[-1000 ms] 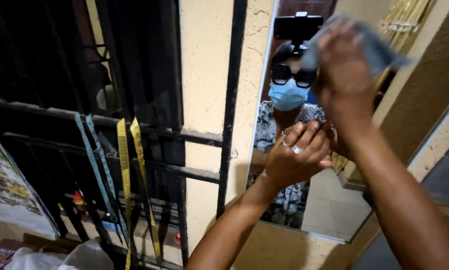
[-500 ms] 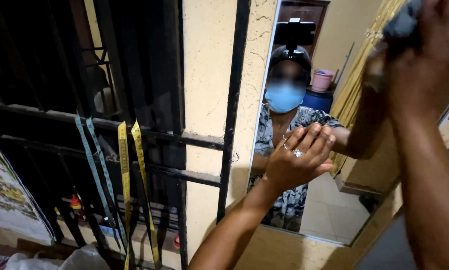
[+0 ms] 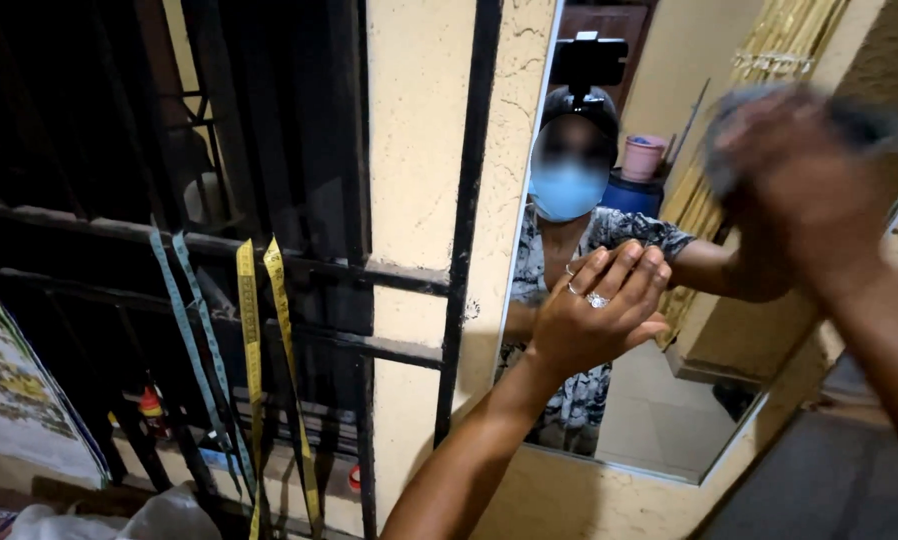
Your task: Cleaning a wall-mounted mirror using a cloth.
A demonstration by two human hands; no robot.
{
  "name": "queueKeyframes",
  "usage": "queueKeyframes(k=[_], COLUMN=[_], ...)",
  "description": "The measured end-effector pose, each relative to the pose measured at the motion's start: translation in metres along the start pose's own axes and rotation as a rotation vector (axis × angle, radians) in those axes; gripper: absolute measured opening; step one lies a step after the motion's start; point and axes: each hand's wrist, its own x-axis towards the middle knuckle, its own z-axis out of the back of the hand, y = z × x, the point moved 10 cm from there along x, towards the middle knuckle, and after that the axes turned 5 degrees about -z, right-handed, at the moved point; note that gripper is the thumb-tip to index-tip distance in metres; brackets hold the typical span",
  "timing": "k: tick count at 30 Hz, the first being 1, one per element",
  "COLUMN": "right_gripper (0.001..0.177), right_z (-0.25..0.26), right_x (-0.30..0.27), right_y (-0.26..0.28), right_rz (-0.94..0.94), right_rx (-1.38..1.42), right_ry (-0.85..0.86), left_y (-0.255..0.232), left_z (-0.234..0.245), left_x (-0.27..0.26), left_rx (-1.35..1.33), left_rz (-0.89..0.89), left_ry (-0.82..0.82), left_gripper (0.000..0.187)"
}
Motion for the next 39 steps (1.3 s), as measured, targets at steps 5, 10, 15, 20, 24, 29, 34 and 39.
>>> queueKeyframes(k=[5,10,15,20,24,29,34,39], right_gripper=[0.044,0.039,0.063,0.061,0.05,0.03,0.022,0.06], right_z=[-0.002,0.002,-0.006,-0.022,-0.102,-0.103,-0.018,-0.018], right_x=[0.041,0.07,0.046,0.047,0.02,0.046,0.088,0.067], right_y=[-0.039,0.013,0.102,0.02,-0.111,-0.089,0.018,0.098], right_rz=[-0.171,-0.263,0.055,-0.082,-0.306,-0.378,-0.426,-0.17], right_rx=[-0.003,0.277,0.032,0.039,0.0,0.254,0.446,0.315], right_ry=[-0.188,-0.384,-0.09,0.12,0.131,-0.205,-0.476,-0.286], left_y=[-0.002,0.001,0.001,0.003,-0.001,-0.002,-0.002,-0.003], left_z=[-0.008,-0.005,-0.039,0.002,-0.003,-0.008,-0.007,0.001], left_x=[-0.004,0.0,-0.017,0.0,-0.003,0.002,0.012,0.014], left_rx=[-0.021,-0.014,-0.251,-0.042,0.018,-0.032,-0.044,-0.031], left_rz=[0.014,0.007,0.066,0.049,0.017,0.016,0.013,0.032], left_ry=[0.025,0.028,0.182,0.007,0.021,0.029,0.021,-0.011], left_gripper=[0.072,0.069,0.042,0.065,0.07,0.065,0.056,0.029])
